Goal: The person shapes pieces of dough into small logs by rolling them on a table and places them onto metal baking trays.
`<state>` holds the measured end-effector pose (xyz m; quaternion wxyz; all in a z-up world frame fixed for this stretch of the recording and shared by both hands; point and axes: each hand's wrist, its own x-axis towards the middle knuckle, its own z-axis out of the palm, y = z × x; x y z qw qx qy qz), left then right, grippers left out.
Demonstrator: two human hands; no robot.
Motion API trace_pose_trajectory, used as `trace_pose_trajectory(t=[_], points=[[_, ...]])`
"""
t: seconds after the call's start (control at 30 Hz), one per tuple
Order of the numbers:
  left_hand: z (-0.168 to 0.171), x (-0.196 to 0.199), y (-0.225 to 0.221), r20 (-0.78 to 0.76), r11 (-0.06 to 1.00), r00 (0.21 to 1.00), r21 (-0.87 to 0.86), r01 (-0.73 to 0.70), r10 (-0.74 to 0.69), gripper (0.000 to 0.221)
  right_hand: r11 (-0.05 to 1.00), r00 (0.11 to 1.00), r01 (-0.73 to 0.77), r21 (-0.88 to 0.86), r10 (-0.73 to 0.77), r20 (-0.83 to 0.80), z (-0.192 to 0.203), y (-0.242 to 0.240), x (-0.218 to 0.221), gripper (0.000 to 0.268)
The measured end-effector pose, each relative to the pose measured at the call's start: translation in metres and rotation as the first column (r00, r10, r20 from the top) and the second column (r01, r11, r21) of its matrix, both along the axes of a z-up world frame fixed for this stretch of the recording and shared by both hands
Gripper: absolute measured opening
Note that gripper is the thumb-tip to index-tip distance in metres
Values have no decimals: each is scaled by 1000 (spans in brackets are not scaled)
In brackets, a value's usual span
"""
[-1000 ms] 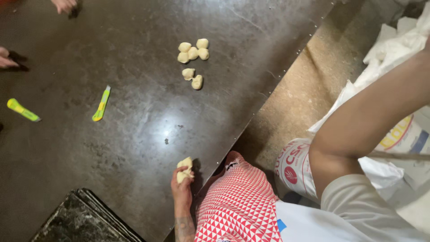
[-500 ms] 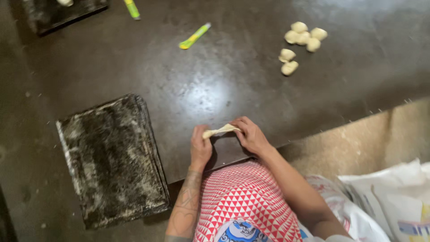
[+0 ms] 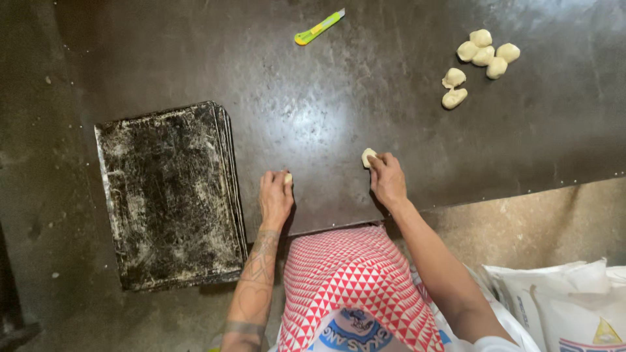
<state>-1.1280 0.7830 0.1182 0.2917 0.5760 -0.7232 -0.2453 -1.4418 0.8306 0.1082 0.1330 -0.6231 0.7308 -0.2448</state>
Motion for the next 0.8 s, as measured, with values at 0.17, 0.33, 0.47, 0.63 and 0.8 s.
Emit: trace_pose_trajectory(t=[0.17,0.33,0.47,0.63,0.8], points=[[14,-12,-16,-176,973,958,-4,-230,226,32,987,996,89,-137,-87,23,36,-6,-5,28],[32,-11,-51,244,994,964,-55,-96,106,43,997,989,12,-82,-25,-148,61,-47,-18,19],[4,-45,-93,213,985,966,-124,-122,146,30,973,980,102,-208,-134,-145,25,-109,-18,25],[-20,-66,-127,189,943,979,-304,137,-81,31,947,954,-191,-259,117,-277,-13,-151,-16,30],[-18,-74,-144,198,938,978,-320,131,-69,35,926,967,-160,-342,78,-242,-20,-168,-16,33]])
